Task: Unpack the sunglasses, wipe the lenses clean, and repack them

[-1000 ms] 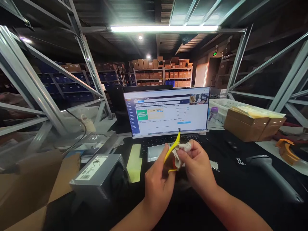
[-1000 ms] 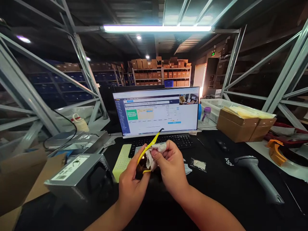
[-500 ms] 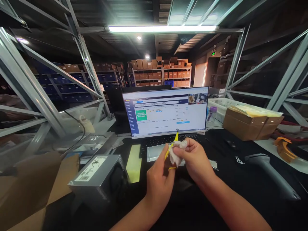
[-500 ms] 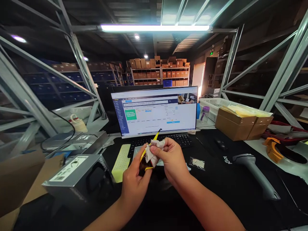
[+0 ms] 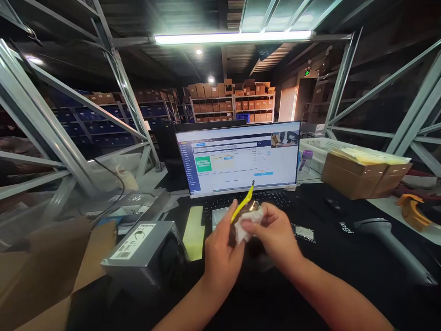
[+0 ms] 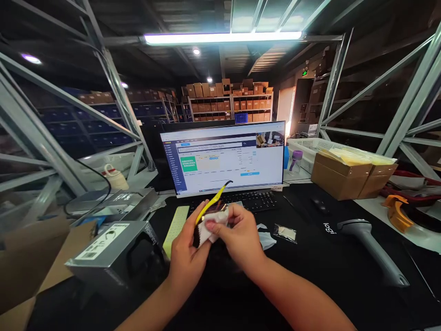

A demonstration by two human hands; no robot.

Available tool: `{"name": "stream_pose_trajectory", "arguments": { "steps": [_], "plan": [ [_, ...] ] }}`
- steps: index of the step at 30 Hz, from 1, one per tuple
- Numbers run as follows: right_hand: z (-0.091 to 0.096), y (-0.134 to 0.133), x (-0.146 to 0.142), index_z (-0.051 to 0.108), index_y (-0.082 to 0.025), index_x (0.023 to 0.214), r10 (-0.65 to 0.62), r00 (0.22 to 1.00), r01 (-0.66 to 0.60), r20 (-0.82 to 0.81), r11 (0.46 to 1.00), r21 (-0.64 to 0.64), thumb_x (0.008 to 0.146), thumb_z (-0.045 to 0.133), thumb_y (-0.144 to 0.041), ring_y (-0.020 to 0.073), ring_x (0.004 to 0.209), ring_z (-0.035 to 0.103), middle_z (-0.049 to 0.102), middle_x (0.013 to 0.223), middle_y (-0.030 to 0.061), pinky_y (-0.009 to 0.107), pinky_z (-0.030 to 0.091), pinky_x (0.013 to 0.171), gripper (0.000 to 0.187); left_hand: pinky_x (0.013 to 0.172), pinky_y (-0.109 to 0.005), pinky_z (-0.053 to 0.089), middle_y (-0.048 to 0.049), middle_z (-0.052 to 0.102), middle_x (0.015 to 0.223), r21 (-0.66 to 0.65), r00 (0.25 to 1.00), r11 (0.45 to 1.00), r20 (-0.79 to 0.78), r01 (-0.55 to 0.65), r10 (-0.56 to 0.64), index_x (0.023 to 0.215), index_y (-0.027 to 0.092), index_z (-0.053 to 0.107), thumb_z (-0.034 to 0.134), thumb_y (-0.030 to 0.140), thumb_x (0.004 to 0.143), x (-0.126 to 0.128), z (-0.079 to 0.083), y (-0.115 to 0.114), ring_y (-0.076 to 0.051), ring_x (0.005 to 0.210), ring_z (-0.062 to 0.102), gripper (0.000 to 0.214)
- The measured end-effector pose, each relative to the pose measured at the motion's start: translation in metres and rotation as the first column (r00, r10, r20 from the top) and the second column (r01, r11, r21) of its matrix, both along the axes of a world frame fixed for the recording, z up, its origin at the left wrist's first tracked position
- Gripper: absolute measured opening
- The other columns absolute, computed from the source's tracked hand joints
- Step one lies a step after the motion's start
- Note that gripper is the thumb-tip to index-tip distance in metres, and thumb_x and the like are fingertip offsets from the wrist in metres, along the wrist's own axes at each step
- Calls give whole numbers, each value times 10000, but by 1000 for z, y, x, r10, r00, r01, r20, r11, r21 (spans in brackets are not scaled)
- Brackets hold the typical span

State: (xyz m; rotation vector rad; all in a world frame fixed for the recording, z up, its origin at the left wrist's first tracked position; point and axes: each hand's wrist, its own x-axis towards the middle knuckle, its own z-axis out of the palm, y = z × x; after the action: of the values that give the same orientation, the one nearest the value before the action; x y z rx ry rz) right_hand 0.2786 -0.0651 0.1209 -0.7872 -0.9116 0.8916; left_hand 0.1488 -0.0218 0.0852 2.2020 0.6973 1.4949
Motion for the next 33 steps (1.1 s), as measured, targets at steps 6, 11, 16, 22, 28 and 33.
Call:
{"name": "stream_pose_trajectory", "arguments": {
  "steps": [6,11,16,22,28,33],
  "plan": [
    [15,1,12,501,-195,628,57,962,-58,-267,998,6,570,911,-277,97,552,592,672,652,-37,209,483,551,422,1017,-304,515,-46,589,1402,120,998,992,-49,-28,34,1465,259,410,535,96,877,4,0,-5,-196,1219,615,623],
    [-8,-1,-15,560,-202,636,-202,979,200,20,977,70,644,843,-203,111,610,570,643,646,-40,229,475,612,284,922,-323,568,-65,672,1279,-56,995,994,-15,-97,96,1434,225,430,530,110,865,-1,4,-4,-209,1110,677,589],
    [-5,-5,-6,532,-198,590,-79,993,80,91,997,3,594,878,-215,125,585,568,647,624,-27,251,471,584,347,971,-323,545,-60,640,1331,-58,1000,998,-8,-20,20,1429,237,435,543,131,865,-1,8,-7,-210,1164,649,584],
    [15,3,25,519,-200,629,66,970,-71,-232,997,-15,567,918,-248,99,564,588,659,672,-48,227,489,568,407,1061,-336,489,-51,597,1391,116,987,993,-160,34,-15,1429,227,462,490,53,811,-3,18,-3,-204,1252,588,643],
    [20,3,64,563,-204,706,-176,983,176,44,984,18,607,906,-332,139,616,634,708,756,-4,264,501,596,379,1136,-444,419,-36,642,1325,7,993,1000,-117,21,-20,1348,253,552,497,54,810,-26,36,19,-220,1233,599,576],
    [26,-23,84,592,-234,781,-578,704,487,412,815,313,766,796,-282,189,751,656,696,762,6,320,500,756,211,1144,-466,405,-19,569,1421,17,939,984,-302,176,-163,1341,314,565,516,3,752,-45,53,21,-239,1329,519,668]
  ]
}}
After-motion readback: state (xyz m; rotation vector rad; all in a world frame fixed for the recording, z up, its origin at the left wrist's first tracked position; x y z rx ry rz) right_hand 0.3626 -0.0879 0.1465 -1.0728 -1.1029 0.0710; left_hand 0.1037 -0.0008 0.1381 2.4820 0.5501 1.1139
